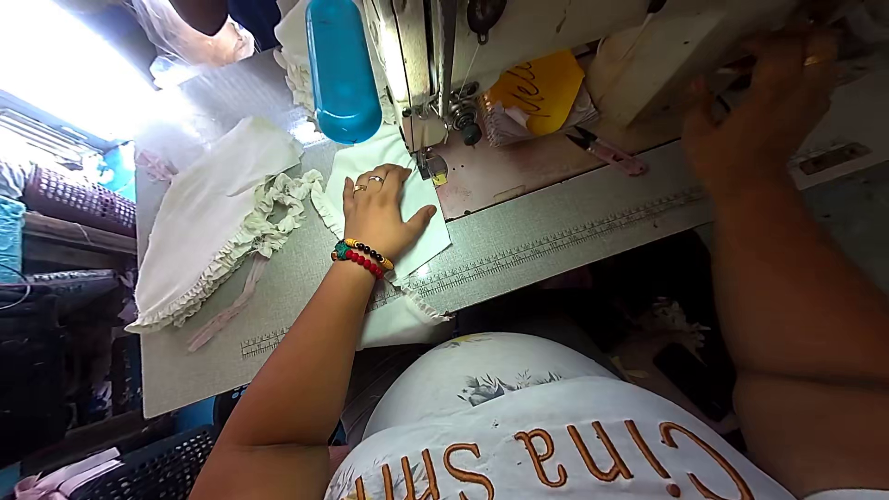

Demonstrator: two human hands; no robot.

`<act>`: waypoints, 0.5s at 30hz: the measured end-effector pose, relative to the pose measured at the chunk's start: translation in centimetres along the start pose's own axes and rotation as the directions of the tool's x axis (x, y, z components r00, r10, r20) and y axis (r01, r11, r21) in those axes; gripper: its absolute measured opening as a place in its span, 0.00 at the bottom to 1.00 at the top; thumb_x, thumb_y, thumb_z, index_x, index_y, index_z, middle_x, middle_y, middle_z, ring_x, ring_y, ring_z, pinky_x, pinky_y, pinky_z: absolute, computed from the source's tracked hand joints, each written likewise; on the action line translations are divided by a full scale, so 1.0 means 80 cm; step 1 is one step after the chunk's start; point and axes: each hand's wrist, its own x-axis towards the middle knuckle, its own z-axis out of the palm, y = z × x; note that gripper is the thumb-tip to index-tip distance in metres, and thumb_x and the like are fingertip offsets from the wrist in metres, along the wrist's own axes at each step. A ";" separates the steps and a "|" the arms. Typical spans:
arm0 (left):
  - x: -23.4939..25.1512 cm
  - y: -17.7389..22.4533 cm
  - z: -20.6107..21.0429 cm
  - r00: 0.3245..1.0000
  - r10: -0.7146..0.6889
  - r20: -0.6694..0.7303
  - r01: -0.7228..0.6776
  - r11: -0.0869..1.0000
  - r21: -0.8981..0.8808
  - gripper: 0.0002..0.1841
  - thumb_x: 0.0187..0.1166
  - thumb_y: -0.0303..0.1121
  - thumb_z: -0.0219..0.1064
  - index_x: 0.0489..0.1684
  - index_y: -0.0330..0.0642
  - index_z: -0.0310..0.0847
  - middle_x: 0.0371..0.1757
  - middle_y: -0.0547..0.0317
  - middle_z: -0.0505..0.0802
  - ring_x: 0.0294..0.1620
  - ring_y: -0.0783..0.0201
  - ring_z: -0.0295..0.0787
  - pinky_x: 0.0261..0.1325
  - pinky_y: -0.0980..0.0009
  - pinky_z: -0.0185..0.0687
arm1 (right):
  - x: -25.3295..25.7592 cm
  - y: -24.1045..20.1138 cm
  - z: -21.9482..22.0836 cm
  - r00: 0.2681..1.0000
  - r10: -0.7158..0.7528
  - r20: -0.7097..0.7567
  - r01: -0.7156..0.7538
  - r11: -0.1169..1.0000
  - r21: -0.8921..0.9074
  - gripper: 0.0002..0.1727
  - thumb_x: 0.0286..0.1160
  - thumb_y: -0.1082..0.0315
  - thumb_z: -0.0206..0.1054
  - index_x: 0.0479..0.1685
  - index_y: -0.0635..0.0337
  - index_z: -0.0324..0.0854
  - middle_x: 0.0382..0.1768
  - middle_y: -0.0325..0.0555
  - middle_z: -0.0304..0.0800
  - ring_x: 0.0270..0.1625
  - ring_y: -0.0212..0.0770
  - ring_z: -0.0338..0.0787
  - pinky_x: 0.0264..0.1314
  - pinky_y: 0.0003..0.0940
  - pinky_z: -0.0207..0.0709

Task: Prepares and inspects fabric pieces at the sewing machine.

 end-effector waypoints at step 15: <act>0.011 0.001 0.000 0.999 -0.029 -0.026 0.029 1.000 -0.004 0.37 0.73 0.63 0.66 0.77 0.48 0.78 0.81 0.50 0.80 0.85 0.43 0.69 0.87 0.31 0.47 | -0.029 0.008 0.026 0.990 0.021 0.141 -0.016 0.999 -0.037 0.29 0.91 0.50 0.51 0.60 0.69 0.85 0.63 0.75 0.85 0.74 0.75 0.79 0.77 0.71 0.63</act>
